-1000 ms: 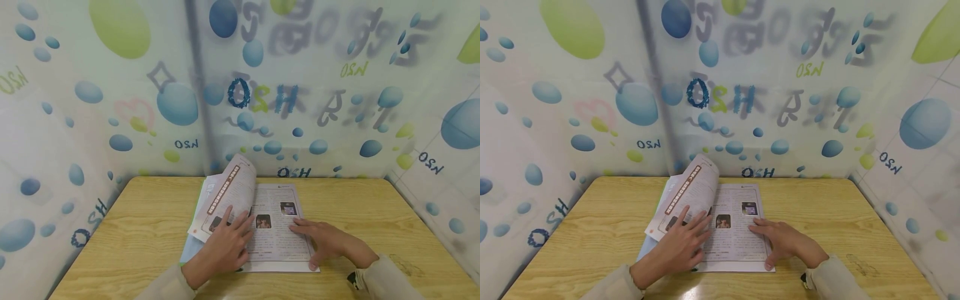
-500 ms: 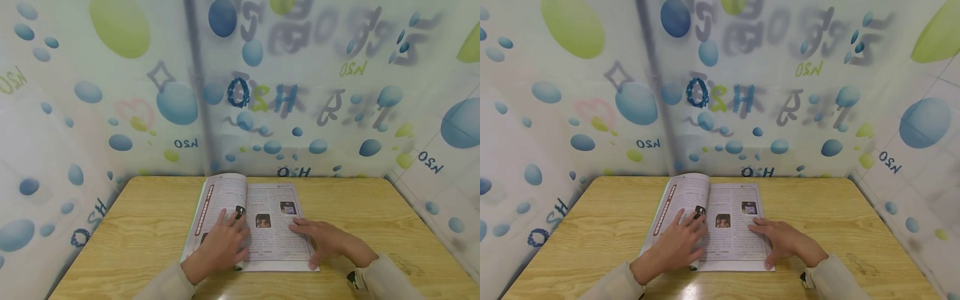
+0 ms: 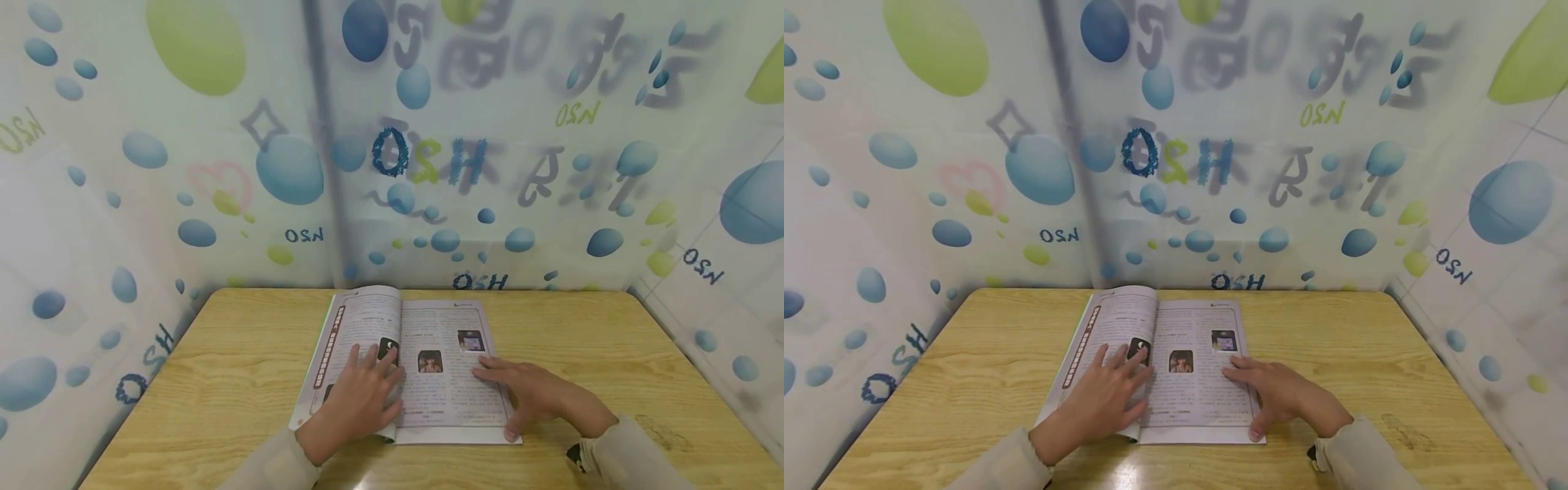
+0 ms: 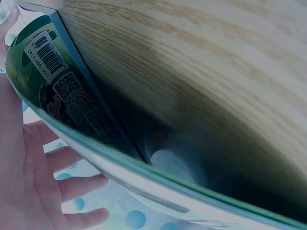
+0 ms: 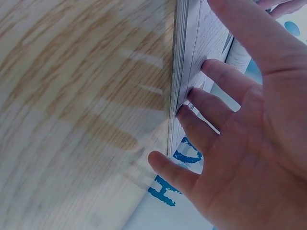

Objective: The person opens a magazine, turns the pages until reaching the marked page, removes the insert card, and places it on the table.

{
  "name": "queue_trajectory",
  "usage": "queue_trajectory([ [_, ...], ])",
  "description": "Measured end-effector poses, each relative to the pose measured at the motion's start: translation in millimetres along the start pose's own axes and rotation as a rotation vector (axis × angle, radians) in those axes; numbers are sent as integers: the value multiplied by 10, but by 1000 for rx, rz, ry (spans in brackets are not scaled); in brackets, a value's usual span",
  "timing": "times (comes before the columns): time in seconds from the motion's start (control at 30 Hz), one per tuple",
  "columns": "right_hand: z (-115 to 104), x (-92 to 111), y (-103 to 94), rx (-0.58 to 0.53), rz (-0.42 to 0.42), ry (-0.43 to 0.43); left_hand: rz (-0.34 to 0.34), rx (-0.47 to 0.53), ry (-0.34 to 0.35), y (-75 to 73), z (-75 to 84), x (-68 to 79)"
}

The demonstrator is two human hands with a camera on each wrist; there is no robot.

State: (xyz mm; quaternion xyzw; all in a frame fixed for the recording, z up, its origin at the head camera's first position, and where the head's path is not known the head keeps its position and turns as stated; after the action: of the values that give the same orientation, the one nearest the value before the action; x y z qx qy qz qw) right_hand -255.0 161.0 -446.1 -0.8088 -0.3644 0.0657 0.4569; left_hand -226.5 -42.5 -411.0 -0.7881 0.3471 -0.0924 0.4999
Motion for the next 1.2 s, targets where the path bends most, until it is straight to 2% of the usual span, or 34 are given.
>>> queue_trajectory([
  [0.53,23,10,21,-31,-4,34,14,-30,-26,-8,-26,23],
  [0.93,0,15,4,-23,-3,5,41,6,-30,-10,-31,33],
  [1.2,-8,16,2,-43,-16,22,31,30,-32,-7,-42,39],
])
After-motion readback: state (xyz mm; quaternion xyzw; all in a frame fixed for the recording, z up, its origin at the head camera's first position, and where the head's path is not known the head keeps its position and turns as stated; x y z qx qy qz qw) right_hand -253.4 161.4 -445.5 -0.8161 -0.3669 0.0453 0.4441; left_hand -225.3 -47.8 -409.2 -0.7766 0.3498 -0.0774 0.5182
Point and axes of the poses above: each hand's wrist, its own x-axis away from the middle knuckle, its own y-axis out of the palm, z = x × y, the point moved 10 cm from there along -x, towards the middle knuckle, and after that the axes turned 11 degrees about -x, right-handed, at the moved point
